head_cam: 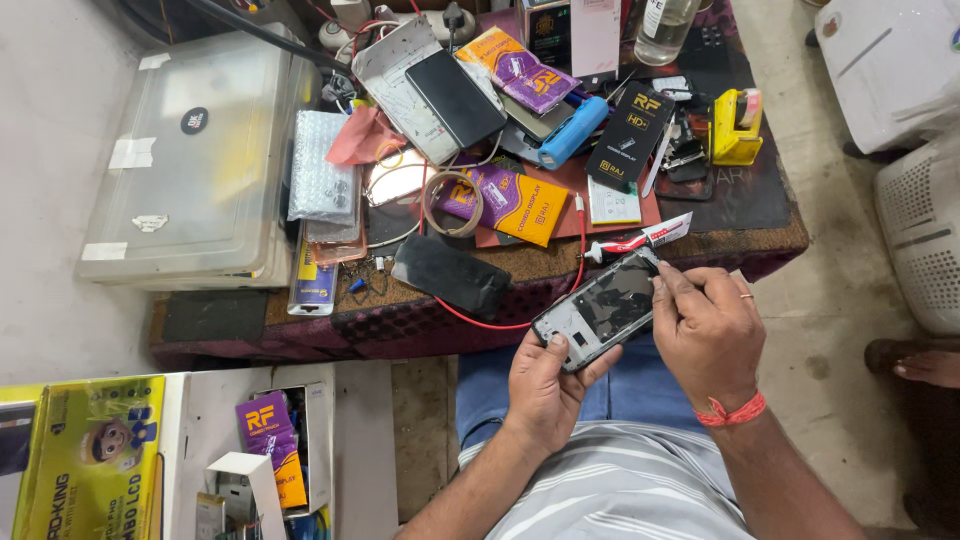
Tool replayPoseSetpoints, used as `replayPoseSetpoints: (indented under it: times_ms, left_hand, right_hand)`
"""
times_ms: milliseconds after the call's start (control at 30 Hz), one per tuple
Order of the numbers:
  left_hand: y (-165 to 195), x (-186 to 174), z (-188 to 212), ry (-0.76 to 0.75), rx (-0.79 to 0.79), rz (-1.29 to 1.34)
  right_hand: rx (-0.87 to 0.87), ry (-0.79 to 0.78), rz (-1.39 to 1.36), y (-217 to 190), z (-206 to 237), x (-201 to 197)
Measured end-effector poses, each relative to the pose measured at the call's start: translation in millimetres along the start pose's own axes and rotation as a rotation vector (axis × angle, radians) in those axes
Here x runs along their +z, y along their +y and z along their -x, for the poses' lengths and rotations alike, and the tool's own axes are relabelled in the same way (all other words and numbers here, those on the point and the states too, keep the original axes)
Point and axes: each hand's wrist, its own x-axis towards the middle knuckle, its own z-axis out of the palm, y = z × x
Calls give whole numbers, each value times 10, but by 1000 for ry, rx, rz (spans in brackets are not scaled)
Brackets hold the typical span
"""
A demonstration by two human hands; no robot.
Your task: The person picks up a disassembled mobile phone and uses a screwdriver to pry at the frame. They then wipe the phone's interior with a cloth and apply adhesive from a tube around the edges of the phone chassis.
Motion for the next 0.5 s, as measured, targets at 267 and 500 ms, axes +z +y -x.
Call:
replayPoseSetpoints:
  times_ms: [267,500]
  left_hand:
    - [4,-6,28,1,7,-12]
    - [1,37,31,36,-23,0]
  right_hand:
    - [76,32,-66,89,111,1]
    - [17,37,-8,123,81,-32]
